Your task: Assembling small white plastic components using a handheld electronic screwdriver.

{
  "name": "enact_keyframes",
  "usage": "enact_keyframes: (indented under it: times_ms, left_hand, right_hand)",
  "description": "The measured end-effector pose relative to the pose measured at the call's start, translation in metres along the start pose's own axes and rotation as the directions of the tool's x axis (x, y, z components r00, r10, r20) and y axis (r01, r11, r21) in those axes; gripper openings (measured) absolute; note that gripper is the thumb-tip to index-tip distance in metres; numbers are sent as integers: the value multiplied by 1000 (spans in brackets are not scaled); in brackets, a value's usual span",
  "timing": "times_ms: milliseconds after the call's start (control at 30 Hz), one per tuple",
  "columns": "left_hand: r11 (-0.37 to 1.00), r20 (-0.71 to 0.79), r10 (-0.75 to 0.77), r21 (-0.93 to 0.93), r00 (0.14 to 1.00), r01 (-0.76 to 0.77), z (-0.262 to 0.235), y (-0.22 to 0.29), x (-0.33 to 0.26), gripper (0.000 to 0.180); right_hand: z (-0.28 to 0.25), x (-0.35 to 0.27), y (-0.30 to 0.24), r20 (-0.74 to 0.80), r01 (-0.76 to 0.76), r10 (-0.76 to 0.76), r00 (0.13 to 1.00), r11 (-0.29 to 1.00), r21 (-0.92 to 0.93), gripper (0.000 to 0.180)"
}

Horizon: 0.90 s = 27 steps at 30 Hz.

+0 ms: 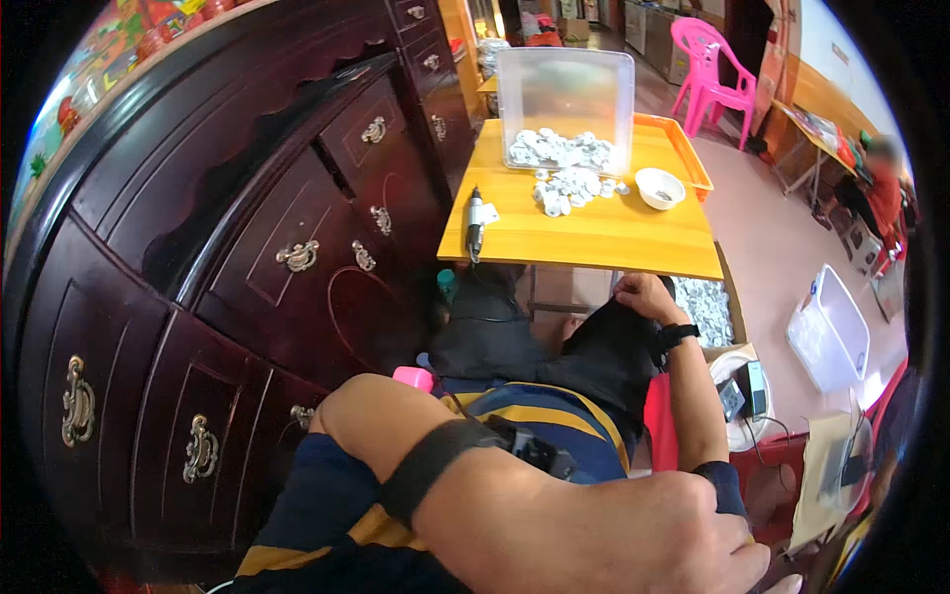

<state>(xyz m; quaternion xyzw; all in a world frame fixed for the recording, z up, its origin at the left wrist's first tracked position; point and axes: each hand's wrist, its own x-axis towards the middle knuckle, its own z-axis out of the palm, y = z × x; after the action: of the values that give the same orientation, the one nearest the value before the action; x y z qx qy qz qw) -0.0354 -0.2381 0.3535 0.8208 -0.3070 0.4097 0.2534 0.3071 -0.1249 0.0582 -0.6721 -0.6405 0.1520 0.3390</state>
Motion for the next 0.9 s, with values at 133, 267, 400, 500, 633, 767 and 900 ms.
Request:
enact_keyframes:
  times_ms: [133, 267, 400, 500, 633, 767, 900]
  left_hand:
    - [998, 263, 41, 43, 964, -54, -31, -6, -17, 40]
    - [999, 319, -24, 53, 947, 7, -41, -8, -2, 45]
    - [993, 524, -52, 116, 850, -11, -69, -17, -13, 40]
    - [829, 845, -529, 497, 74, 258, -77, -41, 17, 19]
    - [682, 15, -698, 321, 716, 658, -108, -162, -67, 9]
    - [171, -249, -848, 706, 467, 687, -153, -274, -152, 40]
    - [-36, -310, -924, 653, 223, 757, -170, -318, -229, 61]
  right_hand:
    - [-3, 0, 0, 9, -70, 70, 998, 998, 6, 12]
    - [-1, -4, 7, 6, -27, 27, 1000, 997, -66, 13]
    - [2, 1, -1, 0, 11, -11, 1000, 999, -43, 15]
    - [3, -1, -3, 27, 5, -4, 1000, 1000, -20, 17]
    - [-2, -8, -14, 49, -102, 98, 994, 990, 98, 16]
    - [-5, -9, -37, 44, -146, 139, 989, 955, 260, 14]
    - [-11, -3, -57, 64, -147, 136, 989, 960, 238, 13]
